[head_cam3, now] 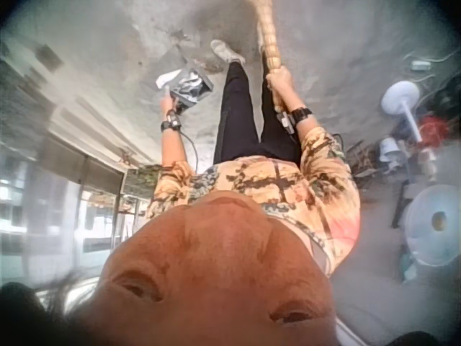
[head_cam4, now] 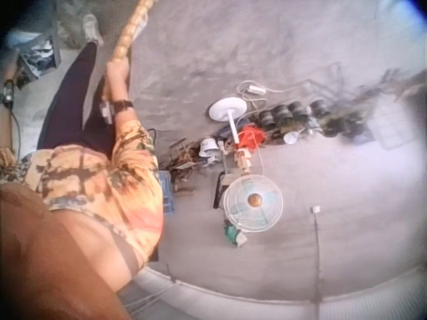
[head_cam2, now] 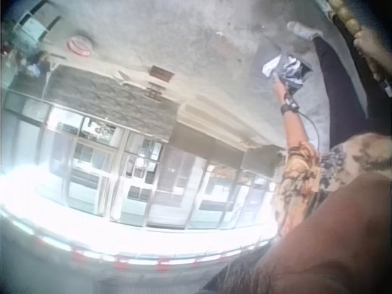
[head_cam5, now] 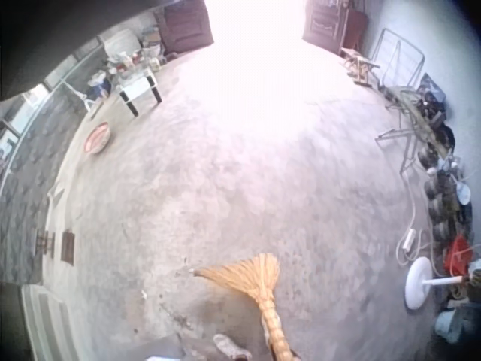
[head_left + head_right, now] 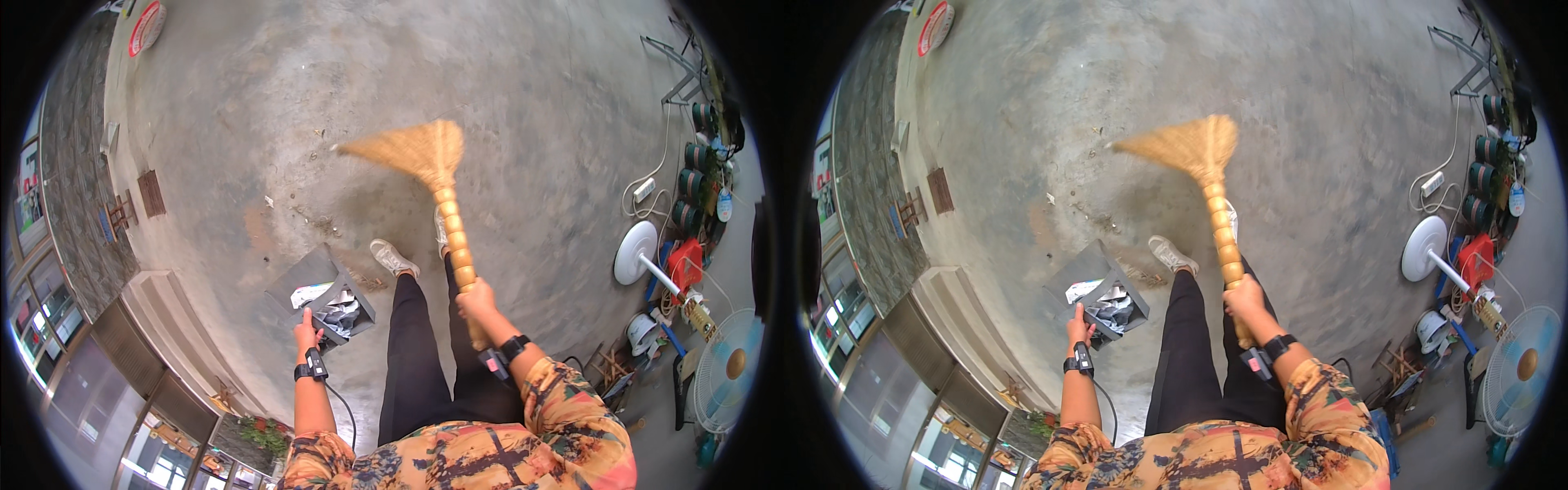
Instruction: The person sweeps debris from the concrete floor into a metal dustpan using a broom and then walks through a doorway.
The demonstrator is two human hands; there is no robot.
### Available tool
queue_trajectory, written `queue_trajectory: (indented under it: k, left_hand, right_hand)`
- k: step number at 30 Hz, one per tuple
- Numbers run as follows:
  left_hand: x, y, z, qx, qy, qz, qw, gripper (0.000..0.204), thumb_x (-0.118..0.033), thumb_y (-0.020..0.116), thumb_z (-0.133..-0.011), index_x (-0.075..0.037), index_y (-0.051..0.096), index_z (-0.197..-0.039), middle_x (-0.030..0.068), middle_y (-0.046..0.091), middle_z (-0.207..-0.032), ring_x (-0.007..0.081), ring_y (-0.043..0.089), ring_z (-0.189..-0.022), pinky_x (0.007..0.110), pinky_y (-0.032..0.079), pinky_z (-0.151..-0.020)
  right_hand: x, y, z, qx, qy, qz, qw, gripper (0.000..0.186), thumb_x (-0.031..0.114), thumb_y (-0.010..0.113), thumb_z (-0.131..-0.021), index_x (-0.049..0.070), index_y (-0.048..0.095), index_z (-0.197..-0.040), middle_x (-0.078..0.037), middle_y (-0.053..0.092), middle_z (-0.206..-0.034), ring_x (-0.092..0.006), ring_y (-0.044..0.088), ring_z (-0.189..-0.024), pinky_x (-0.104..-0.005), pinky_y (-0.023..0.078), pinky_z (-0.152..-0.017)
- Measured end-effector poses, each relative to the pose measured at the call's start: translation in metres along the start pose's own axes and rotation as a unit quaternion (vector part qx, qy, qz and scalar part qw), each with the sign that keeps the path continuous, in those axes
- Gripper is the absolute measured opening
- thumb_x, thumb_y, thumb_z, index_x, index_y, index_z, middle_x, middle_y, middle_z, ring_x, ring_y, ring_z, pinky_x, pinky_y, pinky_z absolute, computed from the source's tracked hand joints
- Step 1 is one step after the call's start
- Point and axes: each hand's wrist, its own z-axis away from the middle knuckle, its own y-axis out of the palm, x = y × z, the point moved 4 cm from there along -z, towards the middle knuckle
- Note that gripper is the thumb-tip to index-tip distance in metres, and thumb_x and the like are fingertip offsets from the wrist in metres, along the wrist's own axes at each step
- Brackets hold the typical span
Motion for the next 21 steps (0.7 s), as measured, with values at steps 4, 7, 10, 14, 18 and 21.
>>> queue_trajectory:
  k: [4, 7, 10, 14, 18, 21]
  left_hand:
    - [0.001, 0.000, -0.008, -0.015, 0.035, 0.031, 0.999, 0.043, -0.044, 0.061, -0.073, -0.003, 0.050, -0.066, 0.0007, 0.040, -0.059, 0.0117, 0.042, -0.050, 0.023, 0.042, -0.040]
    - [0.003, 0.009, -0.006, -0.010, 0.020, 0.044, 0.999, 0.041, -0.042, 0.061, -0.074, -0.004, 0.050, -0.066, -0.0005, 0.039, -0.058, 0.0103, 0.041, -0.049, 0.022, 0.042, -0.040]
    - [0.006, 0.004, -0.012, -0.013, 0.007, 0.036, 0.999, 0.040, -0.042, 0.061, -0.074, -0.004, 0.051, -0.067, -0.0009, 0.040, -0.059, 0.0099, 0.041, -0.049, 0.022, 0.042, -0.039]
    - [0.017, 0.002, -0.017, -0.004, -0.011, 0.038, 0.999, 0.040, -0.042, 0.060, -0.074, -0.003, 0.054, -0.071, 0.0001, 0.043, -0.061, 0.0107, 0.042, -0.050, 0.023, 0.042, -0.040]
    - [0.021, -0.009, -0.021, -0.015, -0.025, 0.030, 0.999, 0.041, -0.043, 0.061, -0.073, -0.003, 0.055, -0.078, 0.0019, 0.047, -0.067, 0.0119, 0.046, -0.056, 0.025, 0.043, -0.043]
    - [0.018, 0.007, -0.020, 0.000, -0.026, 0.028, 0.999, 0.042, -0.043, 0.062, -0.073, -0.002, 0.056, -0.082, 0.0029, 0.049, -0.073, 0.0127, 0.048, -0.061, 0.026, 0.044, -0.045]
  right_hand:
    - [0.033, -0.090, -0.051, -0.106, -0.106, -0.068, 0.986, 0.013, -0.001, 0.054, -0.063, -0.001, 0.044, -0.070, -0.008, 0.048, -0.049, -0.0192, 0.052, -0.039, -0.0318, 0.042, -0.034]
    - [0.081, -0.142, -0.101, -0.067, -0.133, -0.191, 0.970, 0.007, -0.001, 0.051, -0.060, 0.001, 0.045, -0.064, -0.008, 0.048, -0.048, -0.0195, 0.049, -0.036, -0.0319, 0.040, -0.034]
    - [0.140, -0.150, -0.143, -0.046, -0.110, -0.235, 0.965, 0.003, 0.003, 0.052, -0.065, 0.002, 0.049, -0.066, -0.008, 0.049, -0.051, -0.0177, 0.048, -0.041, -0.0303, 0.042, -0.040]
    - [0.164, -0.070, -0.161, -0.039, -0.038, -0.088, 0.995, 0.016, 0.003, 0.050, -0.070, -0.004, 0.049, -0.084, -0.010, 0.053, -0.061, -0.0228, 0.056, -0.054, -0.0352, 0.046, -0.048]
    - [0.097, 0.030, -0.132, -0.093, -0.107, 0.012, 0.990, 0.017, 0.007, 0.055, -0.071, -0.009, 0.053, -0.078, -0.015, 0.057, -0.062, -0.0258, 0.061, -0.053, -0.0361, 0.047, -0.045]
    - [0.022, 0.064, -0.125, -0.083, -0.093, 0.139, 0.982, 0.020, 0.006, 0.055, -0.070, -0.010, 0.052, -0.081, -0.016, 0.057, -0.061, -0.0244, 0.060, -0.048, -0.0354, 0.048, -0.043]
